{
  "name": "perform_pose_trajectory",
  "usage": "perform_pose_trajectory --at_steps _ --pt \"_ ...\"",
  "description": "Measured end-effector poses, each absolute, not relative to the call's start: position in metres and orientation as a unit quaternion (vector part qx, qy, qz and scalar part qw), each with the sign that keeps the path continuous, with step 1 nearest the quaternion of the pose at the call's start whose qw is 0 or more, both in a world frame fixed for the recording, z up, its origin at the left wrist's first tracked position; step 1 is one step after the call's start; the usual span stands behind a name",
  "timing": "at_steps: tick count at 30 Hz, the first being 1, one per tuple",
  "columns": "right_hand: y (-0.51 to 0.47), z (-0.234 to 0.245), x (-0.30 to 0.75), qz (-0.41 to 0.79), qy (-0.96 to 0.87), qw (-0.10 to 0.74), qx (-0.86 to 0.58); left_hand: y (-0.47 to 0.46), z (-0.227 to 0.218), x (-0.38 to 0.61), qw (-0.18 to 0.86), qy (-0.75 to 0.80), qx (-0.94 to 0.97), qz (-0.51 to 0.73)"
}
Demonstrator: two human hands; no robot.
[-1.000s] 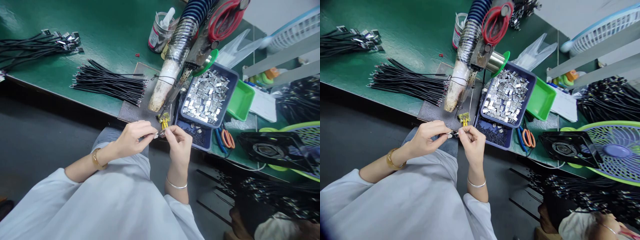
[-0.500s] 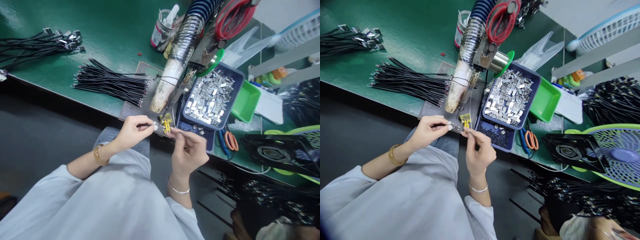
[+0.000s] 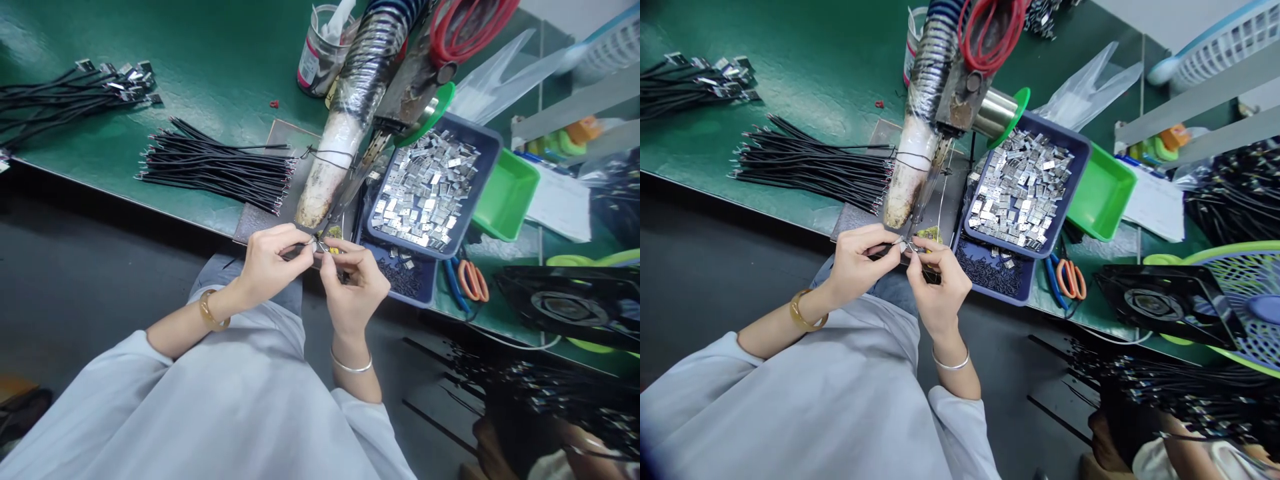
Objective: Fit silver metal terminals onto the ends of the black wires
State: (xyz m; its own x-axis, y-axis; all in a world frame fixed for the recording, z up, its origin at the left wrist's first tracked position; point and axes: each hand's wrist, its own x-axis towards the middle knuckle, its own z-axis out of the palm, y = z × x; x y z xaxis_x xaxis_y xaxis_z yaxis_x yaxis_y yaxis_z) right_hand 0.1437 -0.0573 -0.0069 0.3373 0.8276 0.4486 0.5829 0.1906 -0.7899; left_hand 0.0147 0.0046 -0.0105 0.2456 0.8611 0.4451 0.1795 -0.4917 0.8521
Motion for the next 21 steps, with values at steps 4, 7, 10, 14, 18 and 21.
perform_pose_trajectory --at_steps 4,7,10,14,18,21 --pt "-0.0539 -0.0042 0.1432 0.106 -0.567 0.53 -0.621 0.0053 -0.0082 0.0147 0.31 0.356 0.723 0.504" --pt "-0.0529 -0.0025 0.1428 0.1 -0.574 0.533 -0.613 0.0053 -0.0074 0.0139 0.301 0.354 0.721 0.514" --pt "-0.0547 -0.0033 0.1437 0.114 -0.584 0.531 -0.603 0.0047 -0.0081 0.0121 0.307 0.358 0.723 0.504" --pt "-0.0581 -0.0063 0.1453 0.12 -0.595 0.517 -0.603 0.0037 -0.0099 0.0097 0.317 0.359 0.733 0.483" --pt "-0.0581 -0.0071 0.1453 0.111 -0.598 0.517 -0.602 0.0029 -0.0102 0.0095 0.314 0.363 0.736 0.478" --pt "-0.0553 -0.0059 0.144 0.104 -0.594 0.524 -0.601 0.0031 -0.0089 0.0103 0.304 0.36 0.739 0.481"
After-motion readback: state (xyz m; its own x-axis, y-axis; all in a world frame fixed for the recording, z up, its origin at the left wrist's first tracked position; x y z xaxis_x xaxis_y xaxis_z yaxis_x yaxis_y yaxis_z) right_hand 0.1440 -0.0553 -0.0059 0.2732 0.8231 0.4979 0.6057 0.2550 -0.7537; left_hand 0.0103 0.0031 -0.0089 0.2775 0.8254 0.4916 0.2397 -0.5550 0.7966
